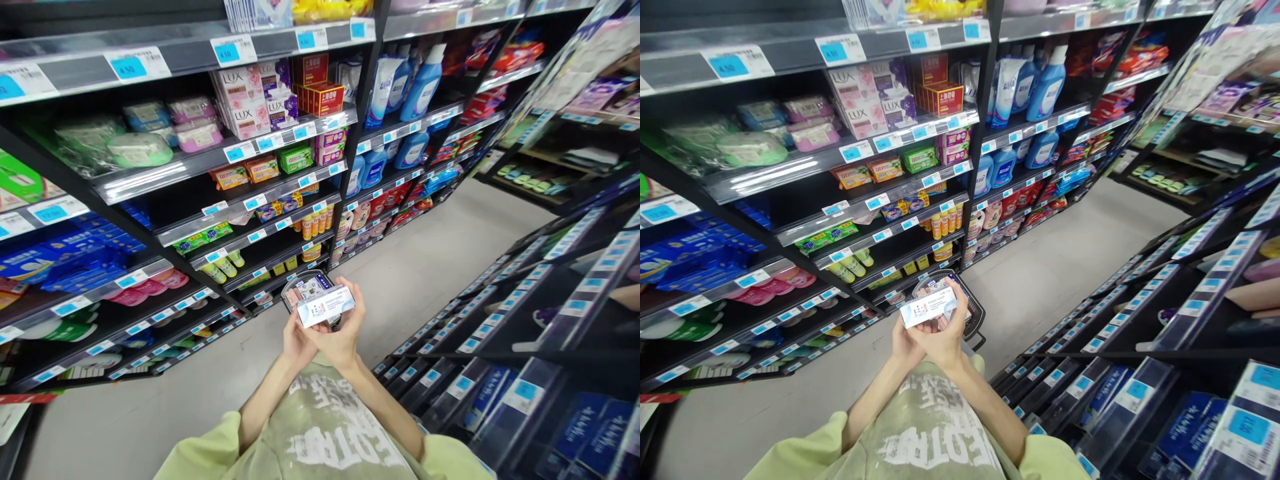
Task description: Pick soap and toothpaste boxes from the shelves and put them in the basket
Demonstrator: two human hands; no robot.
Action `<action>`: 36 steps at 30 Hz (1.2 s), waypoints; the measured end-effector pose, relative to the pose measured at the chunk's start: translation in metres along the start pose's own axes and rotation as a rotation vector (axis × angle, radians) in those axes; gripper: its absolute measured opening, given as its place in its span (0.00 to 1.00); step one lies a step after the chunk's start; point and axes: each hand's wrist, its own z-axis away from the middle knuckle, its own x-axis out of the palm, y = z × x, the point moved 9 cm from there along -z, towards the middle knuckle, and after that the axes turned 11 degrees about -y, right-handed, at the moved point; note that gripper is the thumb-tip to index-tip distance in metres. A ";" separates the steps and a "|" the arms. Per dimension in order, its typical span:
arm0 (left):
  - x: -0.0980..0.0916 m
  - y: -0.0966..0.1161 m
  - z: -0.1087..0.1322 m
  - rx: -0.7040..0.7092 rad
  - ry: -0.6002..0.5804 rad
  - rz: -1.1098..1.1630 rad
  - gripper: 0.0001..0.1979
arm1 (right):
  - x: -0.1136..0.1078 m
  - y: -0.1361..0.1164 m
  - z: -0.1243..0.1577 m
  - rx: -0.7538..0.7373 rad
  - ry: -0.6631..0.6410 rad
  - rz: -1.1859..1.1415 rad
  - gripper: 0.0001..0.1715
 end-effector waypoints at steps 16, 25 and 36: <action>0.010 -0.003 -0.001 -0.045 -0.096 -0.044 0.19 | 0.000 -0.004 -0.002 -0.018 0.006 -0.003 0.65; 0.002 -0.001 -0.002 -0.015 -0.068 -0.020 0.13 | 0.000 0.000 -0.001 -0.033 0.008 -0.022 0.66; 0.004 -0.002 -0.002 -0.023 -0.087 -0.017 0.16 | 0.001 0.003 -0.001 0.009 -0.011 -0.060 0.64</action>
